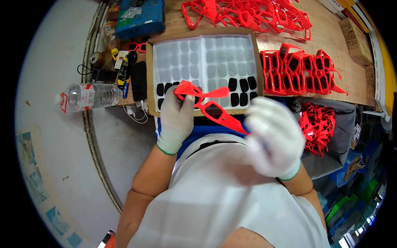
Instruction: The person inserts black lenses into red plastic frames one at a time. They pick up a frame, press a lens into each side, and place the completed pair on the table. The process repeats with multiple frames and lenses.
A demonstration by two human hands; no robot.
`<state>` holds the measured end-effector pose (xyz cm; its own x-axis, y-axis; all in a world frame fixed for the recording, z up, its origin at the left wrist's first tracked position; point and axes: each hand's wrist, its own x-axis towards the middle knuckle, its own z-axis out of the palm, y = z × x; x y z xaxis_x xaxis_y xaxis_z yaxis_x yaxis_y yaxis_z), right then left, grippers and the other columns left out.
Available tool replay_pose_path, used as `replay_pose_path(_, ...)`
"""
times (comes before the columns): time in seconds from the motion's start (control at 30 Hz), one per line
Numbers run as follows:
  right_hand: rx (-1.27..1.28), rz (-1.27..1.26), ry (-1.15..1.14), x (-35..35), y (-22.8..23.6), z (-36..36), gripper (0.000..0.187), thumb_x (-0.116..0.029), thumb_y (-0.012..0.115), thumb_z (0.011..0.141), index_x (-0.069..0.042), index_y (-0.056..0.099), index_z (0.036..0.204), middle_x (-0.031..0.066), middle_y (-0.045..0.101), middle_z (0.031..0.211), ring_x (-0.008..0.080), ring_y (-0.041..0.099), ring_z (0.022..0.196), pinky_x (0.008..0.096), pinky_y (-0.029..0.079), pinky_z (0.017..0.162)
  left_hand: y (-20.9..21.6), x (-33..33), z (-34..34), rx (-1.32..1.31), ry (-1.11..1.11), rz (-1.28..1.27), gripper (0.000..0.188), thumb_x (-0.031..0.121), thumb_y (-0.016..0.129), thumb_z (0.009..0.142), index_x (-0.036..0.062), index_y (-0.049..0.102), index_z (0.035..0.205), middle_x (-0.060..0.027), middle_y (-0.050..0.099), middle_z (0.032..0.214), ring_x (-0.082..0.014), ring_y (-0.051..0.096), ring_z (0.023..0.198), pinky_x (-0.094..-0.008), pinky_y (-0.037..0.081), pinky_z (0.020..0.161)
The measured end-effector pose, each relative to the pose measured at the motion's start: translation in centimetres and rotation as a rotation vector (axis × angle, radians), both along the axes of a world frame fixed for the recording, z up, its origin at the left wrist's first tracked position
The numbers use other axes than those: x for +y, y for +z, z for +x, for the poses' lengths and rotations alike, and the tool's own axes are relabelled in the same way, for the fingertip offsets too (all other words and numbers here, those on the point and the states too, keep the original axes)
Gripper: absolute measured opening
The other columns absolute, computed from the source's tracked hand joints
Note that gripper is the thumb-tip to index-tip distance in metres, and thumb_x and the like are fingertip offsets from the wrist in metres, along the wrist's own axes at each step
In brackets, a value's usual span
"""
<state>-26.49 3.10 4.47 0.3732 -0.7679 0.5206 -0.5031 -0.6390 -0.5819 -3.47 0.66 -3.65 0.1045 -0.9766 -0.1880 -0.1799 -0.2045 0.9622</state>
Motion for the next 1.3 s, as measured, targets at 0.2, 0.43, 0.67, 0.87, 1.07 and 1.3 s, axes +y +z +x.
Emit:
replay_pose_path(0.2,-0.591,1.091,-0.004,-1.1,-5.3,-0.7,0.048,-0.019,0.062,0.097,0.004,0.05,0.137,0.0153,0.064,0.122,0.0213,0.06,0.117,0.0364,0.048,0.1,1.7,0.7,-1.7,0.194,-0.186,0.028,0.022,0.01,0.058,0.096,-0.0057,0.057,0.112,-0.0157,0.068,0.104,-0.02,0.069,0.093,-0.0317,0.056,0.082)
replay_pose_path(0.43,-0.36,1.248,0.083,-1.5,-5.6,0.9,0.03,-0.021,0.047,0.102,0.003,0.062,0.113,0.0079,0.065,0.078,0.0148,0.068,0.07,0.0298,0.054,0.066,2.3,1.2,-2.9,-0.097,-0.345,0.002,0.022,0.009,0.062,0.092,-0.0054,0.06,0.108,-0.0116,0.066,0.092,-0.0147,0.065,0.082,-0.0302,0.053,0.074)
replay_pose_path(0.67,-0.186,0.941,-0.081,-0.5,-5.9,2.3,0.023,-0.014,0.053,0.098,0.004,0.062,0.087,0.0101,0.062,0.062,0.018,0.061,0.055,0.0308,0.05,0.057,2.8,1.8,-3.2,-0.151,-0.318,-0.021,0.021,0.008,0.063,0.092,-0.0045,0.058,0.108,-0.0118,0.068,0.09,-0.0162,0.068,0.078,-0.0303,0.054,0.073)
replay_pose_path(0.87,-0.135,0.86,-0.102,-0.2,-4.7,2.8,0.021,-0.015,0.057,0.095,0.002,0.06,0.083,0.0194,0.056,0.06,0.0365,0.06,0.054,0.0399,0.047,0.052,3.5,2.5,-3.3,-0.241,-0.299,-0.013,0.022,0.007,0.063,0.092,-0.0035,0.058,0.11,-0.0115,0.069,0.089,-0.0163,0.069,0.078,-0.0292,0.055,0.074)
replay_pose_path(1.07,-0.394,0.983,-0.014,-0.6,-4.5,2.5,0.022,-0.014,0.057,0.095,0.004,0.063,0.107,0.0102,0.063,0.071,0.0172,0.06,0.061,0.0318,0.05,0.061,3.7,1.3,-2.6,-0.195,-0.3,-0.097,0.022,0.006,0.061,0.092,-0.0028,0.058,0.112,-0.0104,0.069,0.093,-0.015,0.068,0.083,-0.0288,0.054,0.076)
replay_pose_path(1.3,-0.42,1.078,-0.003,-1.6,-4.4,0.9,0.032,-0.012,0.057,0.093,0.003,0.059,0.121,0.0108,0.063,0.089,0.0136,0.058,0.075,0.0301,0.05,0.072,2.8,-0.4,-1.4,0.023,-0.157,-0.065,0.031,0.006,0.064,0.093,-0.002,0.057,0.122,-0.0092,0.066,0.104,-0.0145,0.063,0.093,-0.028,0.051,0.083)
